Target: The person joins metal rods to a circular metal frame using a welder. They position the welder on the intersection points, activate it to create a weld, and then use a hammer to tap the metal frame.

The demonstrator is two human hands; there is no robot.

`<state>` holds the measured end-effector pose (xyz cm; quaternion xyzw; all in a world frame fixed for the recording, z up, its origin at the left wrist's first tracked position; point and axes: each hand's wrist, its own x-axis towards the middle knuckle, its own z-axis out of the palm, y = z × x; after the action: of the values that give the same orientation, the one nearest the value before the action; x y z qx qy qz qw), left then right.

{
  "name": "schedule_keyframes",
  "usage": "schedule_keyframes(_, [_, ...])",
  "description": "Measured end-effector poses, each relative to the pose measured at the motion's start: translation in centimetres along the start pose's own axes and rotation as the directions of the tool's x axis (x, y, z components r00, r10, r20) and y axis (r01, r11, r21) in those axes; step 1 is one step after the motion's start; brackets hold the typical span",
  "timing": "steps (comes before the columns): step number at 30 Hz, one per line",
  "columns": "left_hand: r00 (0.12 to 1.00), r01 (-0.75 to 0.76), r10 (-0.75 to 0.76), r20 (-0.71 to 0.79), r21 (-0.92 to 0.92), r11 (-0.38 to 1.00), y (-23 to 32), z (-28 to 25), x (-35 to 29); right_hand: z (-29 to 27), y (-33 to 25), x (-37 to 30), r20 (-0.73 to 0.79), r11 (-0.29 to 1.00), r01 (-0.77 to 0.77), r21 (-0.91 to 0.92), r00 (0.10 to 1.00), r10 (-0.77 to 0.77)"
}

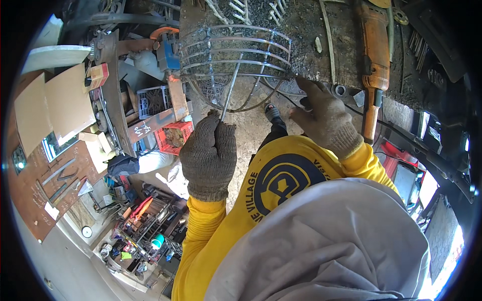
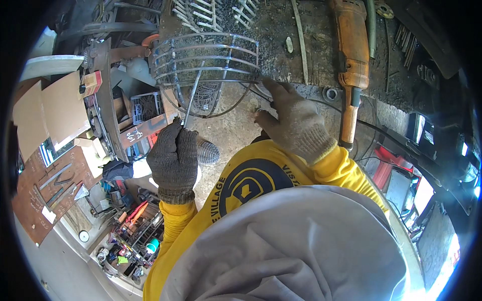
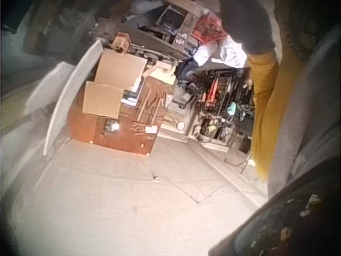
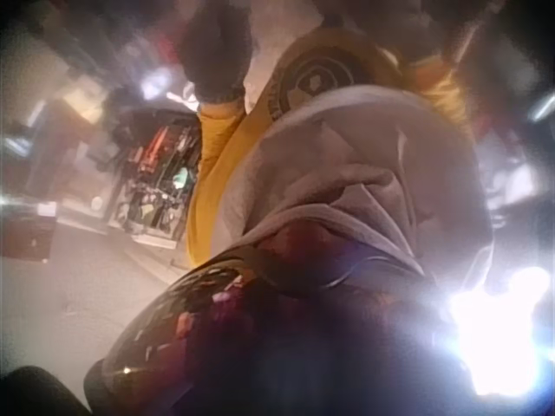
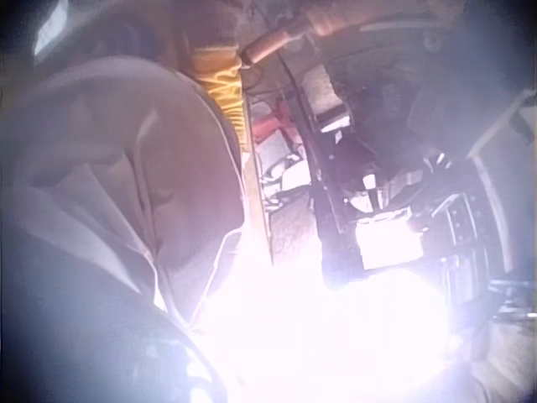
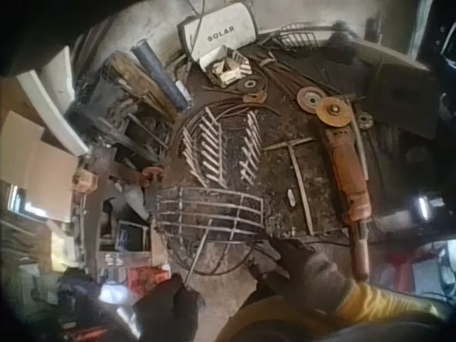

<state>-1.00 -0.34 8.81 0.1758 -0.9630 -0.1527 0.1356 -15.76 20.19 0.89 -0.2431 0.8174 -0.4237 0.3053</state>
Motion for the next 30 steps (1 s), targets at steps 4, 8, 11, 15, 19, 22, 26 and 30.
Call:
schedule_keyframes(4, [0.998,0.056,-0.056,0.034,-0.014,0.998,0.6,-0.3,0.0,-1.2,-0.3,-1.3,-0.039,0.999,0.023,0.035,0.999,-0.021])
schedule_keyframes(8, [0.999,0.035,-0.035,0.008,-0.006,0.999,0.3,0.0,-0.3,-1.5,0.2,-2.1,-0.017,0.999,0.044,0.027,0.999,-0.044])
schedule_keyframes(11, [0.999,0.040,-0.041,0.020,0.053,0.998,0.9,-0.3,0.1,-2.0,0.1,-2.8,0.017,0.994,0.055,0.092,0.998,-0.057])
schedule_keyframes(15, [0.999,0.035,-0.033,-0.019,0.086,0.996,0.9,-0.1,0.1,-2.5,0.1,-4.5,-0.013,0.983,0.082,0.165,0.997,-0.081])
schedule_keyframes(19, [0.998,0.060,-0.057,-0.038,0.078,0.995,1.0,0.1,0.1,-3.2,0.3,-6.3,-0.091,0.979,0.110,0.174,0.991,-0.096])
schedule_keyframes(22, [0.998,0.048,-0.045,-0.034,0.081,0.996,1.2,-0.1,0.0,-3.2,1.3,-6.7,-0.111,0.977,0.153,0.146,0.984,-0.138])
schedule_keyframes(26, [0.999,0.022,-0.018,-0.049,0.098,0.995,0.8,0.2,-0.2,-3.6,1.3,-7.1,-0.064,0.974,0.146,0.172,0.989,-0.136])
schedule_keyframes(30, [0.997,0.011,-0.004,-0.071,0.105,0.994,1.0,0.3,-0.2,-3.9,1.5,-7.2,-0.017,0.969,0.163,0.188,0.987,-0.163])
